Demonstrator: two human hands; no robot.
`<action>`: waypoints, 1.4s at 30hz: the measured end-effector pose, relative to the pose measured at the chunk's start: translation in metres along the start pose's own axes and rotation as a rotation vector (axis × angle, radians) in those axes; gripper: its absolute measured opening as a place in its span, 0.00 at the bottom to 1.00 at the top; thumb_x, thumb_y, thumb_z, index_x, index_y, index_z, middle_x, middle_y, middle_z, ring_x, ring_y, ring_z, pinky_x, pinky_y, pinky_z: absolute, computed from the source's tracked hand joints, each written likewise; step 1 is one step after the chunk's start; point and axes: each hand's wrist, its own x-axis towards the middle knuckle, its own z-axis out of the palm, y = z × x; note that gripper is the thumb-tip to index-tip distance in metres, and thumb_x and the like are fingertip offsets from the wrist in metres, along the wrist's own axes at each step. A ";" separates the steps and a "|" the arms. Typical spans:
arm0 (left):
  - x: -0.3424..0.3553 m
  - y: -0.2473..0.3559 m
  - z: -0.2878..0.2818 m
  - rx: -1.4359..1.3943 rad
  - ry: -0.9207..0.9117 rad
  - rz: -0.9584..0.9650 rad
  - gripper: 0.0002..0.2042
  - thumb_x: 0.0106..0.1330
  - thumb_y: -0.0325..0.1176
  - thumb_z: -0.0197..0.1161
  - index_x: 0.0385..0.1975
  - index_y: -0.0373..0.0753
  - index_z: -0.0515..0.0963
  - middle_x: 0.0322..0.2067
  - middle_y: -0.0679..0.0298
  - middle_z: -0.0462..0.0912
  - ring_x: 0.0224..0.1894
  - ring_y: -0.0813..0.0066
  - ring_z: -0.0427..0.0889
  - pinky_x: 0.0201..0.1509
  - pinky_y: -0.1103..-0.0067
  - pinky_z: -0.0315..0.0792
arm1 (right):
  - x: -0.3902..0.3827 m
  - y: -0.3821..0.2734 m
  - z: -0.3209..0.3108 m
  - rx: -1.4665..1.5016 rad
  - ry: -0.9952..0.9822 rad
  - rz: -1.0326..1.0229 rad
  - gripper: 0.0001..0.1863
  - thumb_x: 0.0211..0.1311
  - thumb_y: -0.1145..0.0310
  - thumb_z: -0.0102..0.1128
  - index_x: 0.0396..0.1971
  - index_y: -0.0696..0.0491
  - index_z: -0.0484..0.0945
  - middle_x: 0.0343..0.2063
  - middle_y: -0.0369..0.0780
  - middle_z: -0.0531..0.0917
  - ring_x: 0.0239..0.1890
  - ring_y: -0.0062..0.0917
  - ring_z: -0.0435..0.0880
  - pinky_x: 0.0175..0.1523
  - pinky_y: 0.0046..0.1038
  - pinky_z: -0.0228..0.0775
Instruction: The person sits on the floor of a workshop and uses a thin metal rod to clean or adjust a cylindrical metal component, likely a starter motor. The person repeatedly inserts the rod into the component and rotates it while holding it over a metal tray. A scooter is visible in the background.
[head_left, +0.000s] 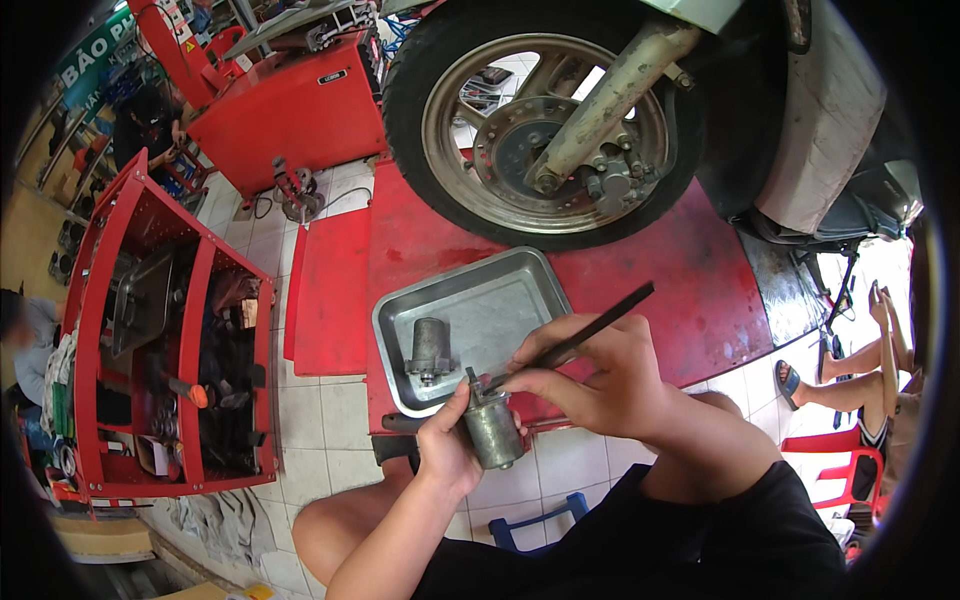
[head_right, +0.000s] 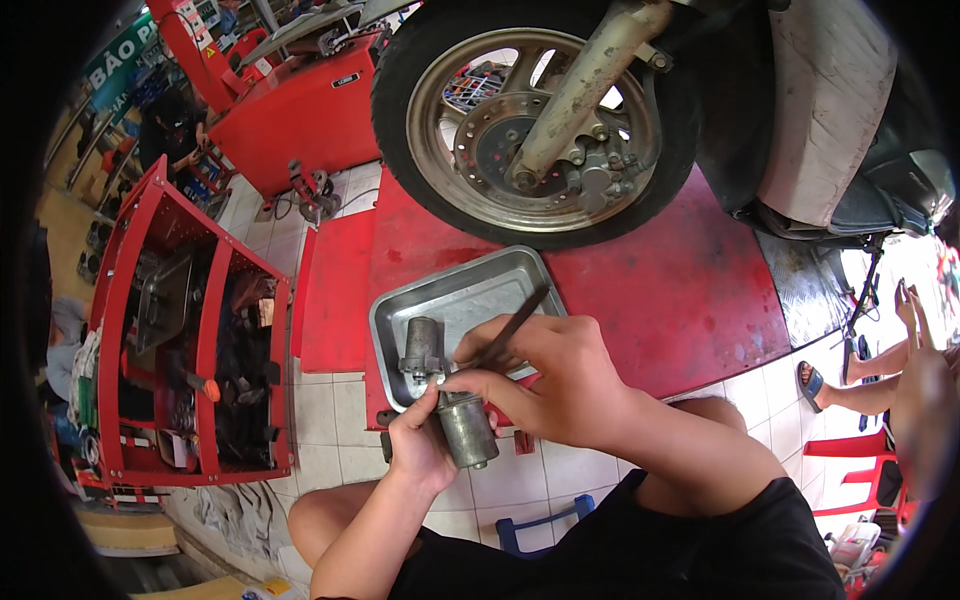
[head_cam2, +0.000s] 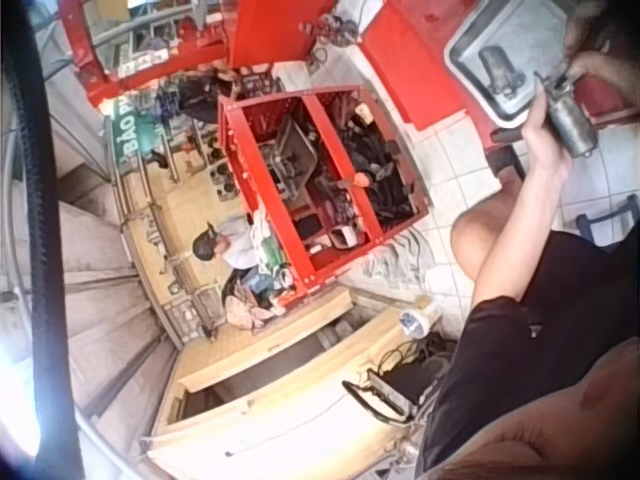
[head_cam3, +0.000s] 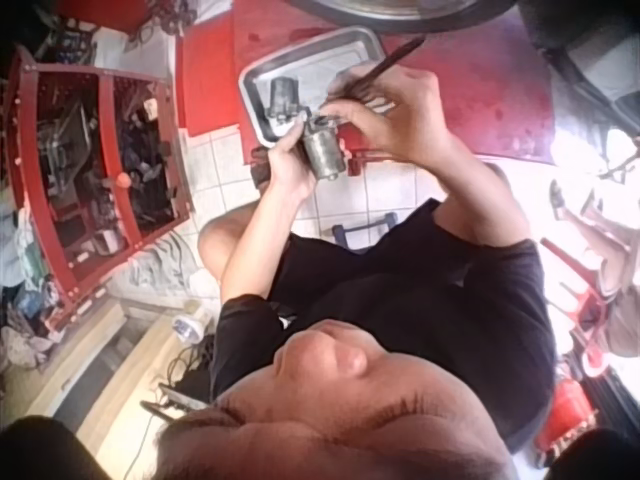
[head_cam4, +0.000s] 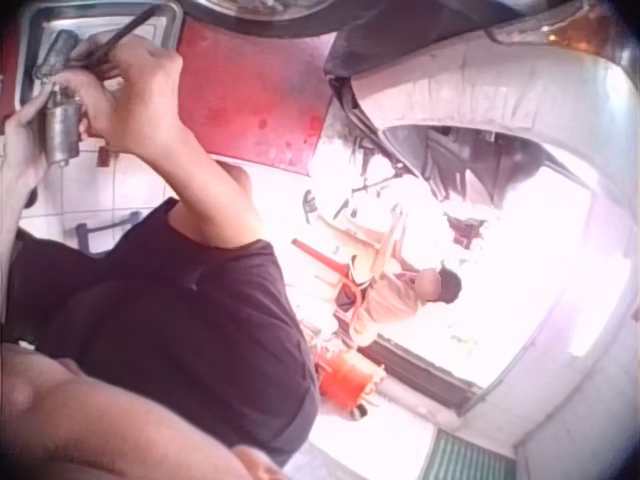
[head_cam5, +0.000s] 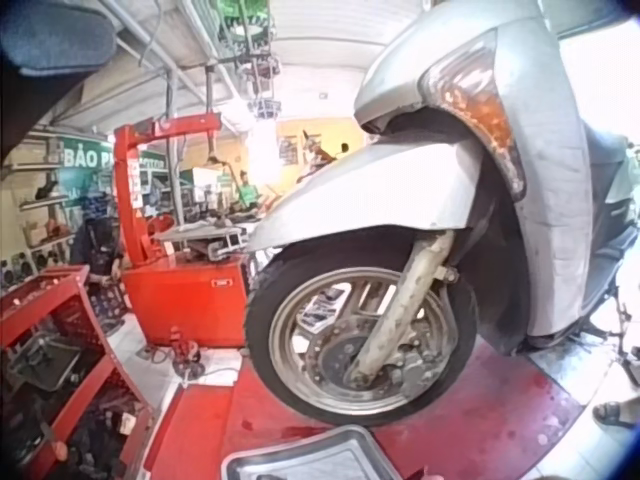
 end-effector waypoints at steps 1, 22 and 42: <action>0.000 0.000 0.001 -0.003 0.001 -0.003 0.22 0.74 0.51 0.52 0.54 0.38 0.71 0.40 0.54 0.81 0.40 0.57 0.84 0.46 0.61 0.79 | 0.001 -0.005 -0.001 -0.047 0.000 0.081 0.26 0.63 0.81 0.60 0.61 0.62 0.67 0.49 0.50 0.84 0.56 0.38 0.84 0.58 0.34 0.77; -0.001 0.003 0.001 0.104 0.000 0.086 0.24 0.73 0.50 0.50 0.55 0.35 0.71 0.39 0.53 0.81 0.38 0.59 0.83 0.44 0.64 0.79 | 0.015 0.001 0.018 0.308 0.184 -0.106 0.09 0.60 0.81 0.63 0.41 0.62 0.78 0.34 0.46 0.88 0.40 0.36 0.90 0.43 0.31 0.81; -0.005 0.001 -0.007 0.194 0.016 0.212 0.27 0.70 0.53 0.53 0.56 0.33 0.69 0.40 0.52 0.81 0.38 0.57 0.83 0.45 0.62 0.79 | 0.011 0.005 0.016 0.211 0.176 -0.120 0.06 0.58 0.81 0.68 0.35 0.64 0.82 0.33 0.44 0.89 0.40 0.27 0.91 0.44 0.23 0.83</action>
